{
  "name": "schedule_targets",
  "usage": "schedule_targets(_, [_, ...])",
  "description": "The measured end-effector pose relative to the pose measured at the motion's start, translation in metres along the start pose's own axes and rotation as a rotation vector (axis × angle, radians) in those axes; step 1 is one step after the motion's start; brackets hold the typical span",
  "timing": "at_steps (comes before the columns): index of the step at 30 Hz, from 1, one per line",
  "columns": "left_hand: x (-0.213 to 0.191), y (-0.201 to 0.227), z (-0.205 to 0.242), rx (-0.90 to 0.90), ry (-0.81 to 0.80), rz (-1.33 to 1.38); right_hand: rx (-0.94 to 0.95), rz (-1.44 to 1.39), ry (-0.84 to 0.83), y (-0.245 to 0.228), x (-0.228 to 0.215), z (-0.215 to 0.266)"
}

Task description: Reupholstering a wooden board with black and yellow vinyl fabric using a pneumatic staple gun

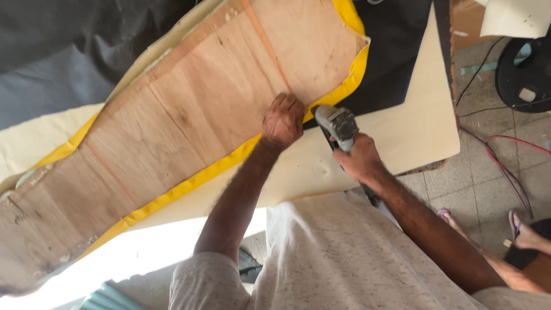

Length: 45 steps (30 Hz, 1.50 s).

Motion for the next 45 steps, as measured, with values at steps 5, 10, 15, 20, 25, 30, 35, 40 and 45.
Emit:
schedule_targets(5, [-0.005,-0.004,-0.009,-0.152,-0.047,0.032,0.001,-0.059,-0.017,-0.018,-0.008,0.009])
schedule_targets(10, [-0.011,-0.042,-0.041,-0.601,-0.485,-0.083,0.025,-0.029,-0.047,-0.036,-0.010,0.024])
schedule_targets(15, [0.003,-0.051,-0.051,-0.719,-0.767,-0.234,-0.007,0.011,-0.032,-0.042,-0.007,0.040])
schedule_targets(20, [0.009,-0.062,-0.043,-0.834,-0.775,-0.159,0.026,-0.009,-0.030,-0.019,0.016,0.032])
schedule_targets(25, [0.029,-0.091,-0.031,-0.795,-0.685,-0.217,-0.005,-0.016,-0.030,-0.035,0.015,0.035])
schedule_targets(30, [0.025,-0.090,-0.030,-0.700,-0.678,-0.202,-0.027,0.017,-0.076,-0.022,0.036,0.035])
schedule_targets(35, [0.014,-0.073,-0.022,-0.713,-0.621,-0.203,-0.096,0.015,-0.071,0.029,-0.003,0.039])
schedule_targets(40, [0.067,-0.027,-0.028,-0.771,-0.583,-0.166,-0.255,0.122,0.049,0.050,-0.063,0.060])
schedule_targets(45, [0.125,0.006,-0.100,-0.714,-0.278,-0.011,-0.063,0.094,0.039,0.097,-0.101,0.040])
Point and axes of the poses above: each hand's wrist, its own z-axis away from the middle knuckle, its own x-axis out of the palm, y = z × x, the point moved 7 cm from there along -z, towards the middle knuckle, and after that the axes turned 14 degrees about y, right-handed, at the moved point
